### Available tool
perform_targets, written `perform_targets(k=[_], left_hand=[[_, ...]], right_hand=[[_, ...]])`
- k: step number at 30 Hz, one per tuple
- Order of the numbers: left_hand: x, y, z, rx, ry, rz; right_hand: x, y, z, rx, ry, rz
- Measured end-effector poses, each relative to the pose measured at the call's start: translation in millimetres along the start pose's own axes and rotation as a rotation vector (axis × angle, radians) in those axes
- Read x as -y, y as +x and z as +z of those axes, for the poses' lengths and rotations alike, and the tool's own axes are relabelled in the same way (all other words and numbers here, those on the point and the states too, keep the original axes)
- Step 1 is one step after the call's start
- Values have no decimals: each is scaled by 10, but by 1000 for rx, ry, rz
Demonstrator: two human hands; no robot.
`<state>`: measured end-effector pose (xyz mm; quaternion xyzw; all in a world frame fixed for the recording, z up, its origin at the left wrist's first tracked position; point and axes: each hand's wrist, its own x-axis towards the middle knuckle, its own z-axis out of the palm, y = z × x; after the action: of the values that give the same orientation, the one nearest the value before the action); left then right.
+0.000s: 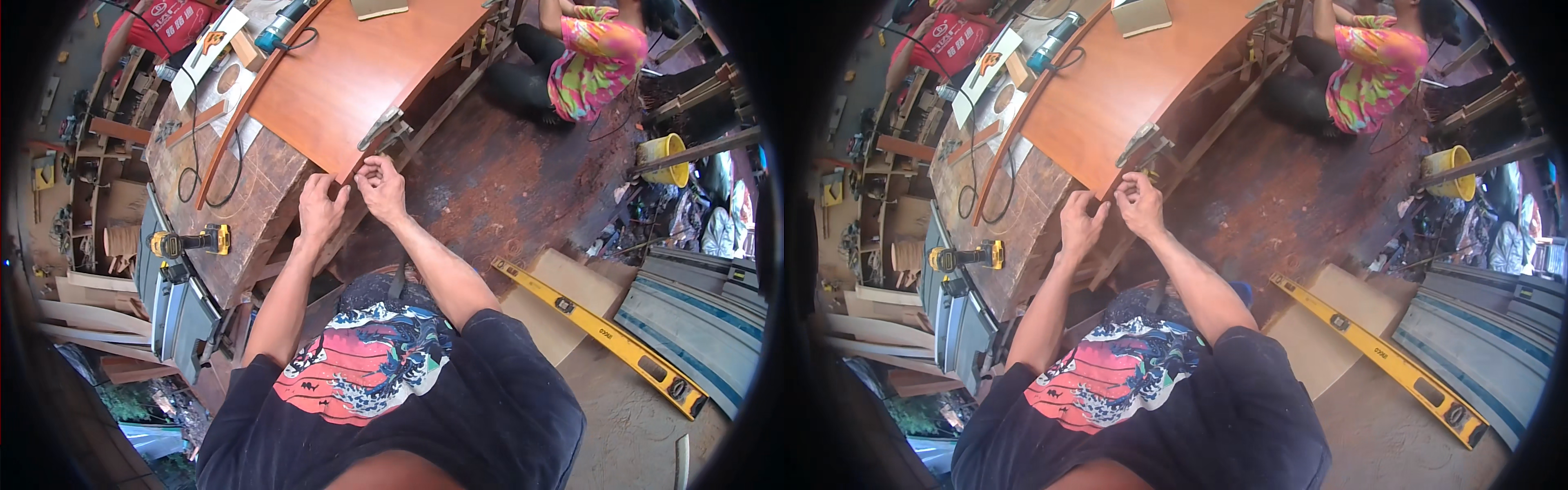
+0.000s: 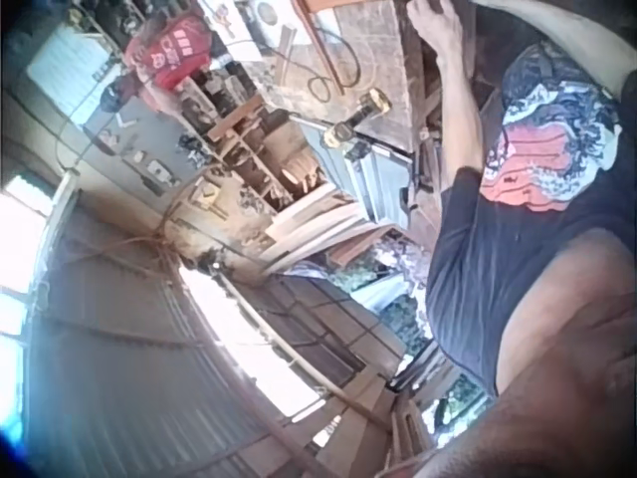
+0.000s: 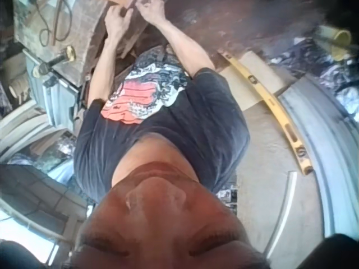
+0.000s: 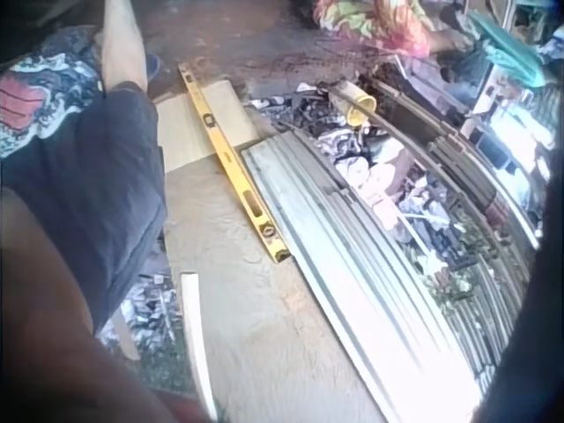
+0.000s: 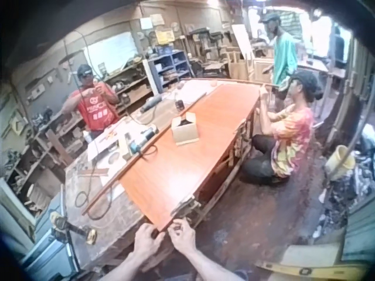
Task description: The person clamps a wooden strip onto the edge of a wooden board, drills into it using a power drill, and drives a screw using an impact driver.
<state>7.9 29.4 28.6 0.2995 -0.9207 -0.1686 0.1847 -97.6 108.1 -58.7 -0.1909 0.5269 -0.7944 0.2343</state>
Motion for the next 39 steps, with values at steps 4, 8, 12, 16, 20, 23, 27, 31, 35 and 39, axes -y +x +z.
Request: perform_targets(k=[4, 8, 12, 16, 20, 23, 27, 31, 35, 39], left_hand=[[-25, -19, -50, 48, 1, 2], [-37, -17, -108, 82, -50, -30], [-42, -31, -94, 132, -120, -110], [-44, -50, -88, 110, -138, -138], [-44, -49, -69, 102, -208, -188], [-51, -50, -61, 94, -217, -198], [-49, -24, -48, 93, -162, -184], [-154, -22, -38, 37, -74, -151], [-248, -1, -1, -74, 80, -83], [-219, 31, 85, -63, 76, -125]], right_hand=[[15, 20, -41, 29, -62, -76], [45, 88, -84, 87, -117, -73], [73, 131, -117, 147, -145, -54], [109, 140, -104, 166, -206, -93], [129, 112, -111, 155, -264, -143], [130, 98, -107, 140, -295, -149], [84, 111, -93, 139, -264, -178], [66, 98, -67, 108, -244, -203], [98, 57, -59, 119, -210, -118], [64, 20, -51, 115, -164, -70]])
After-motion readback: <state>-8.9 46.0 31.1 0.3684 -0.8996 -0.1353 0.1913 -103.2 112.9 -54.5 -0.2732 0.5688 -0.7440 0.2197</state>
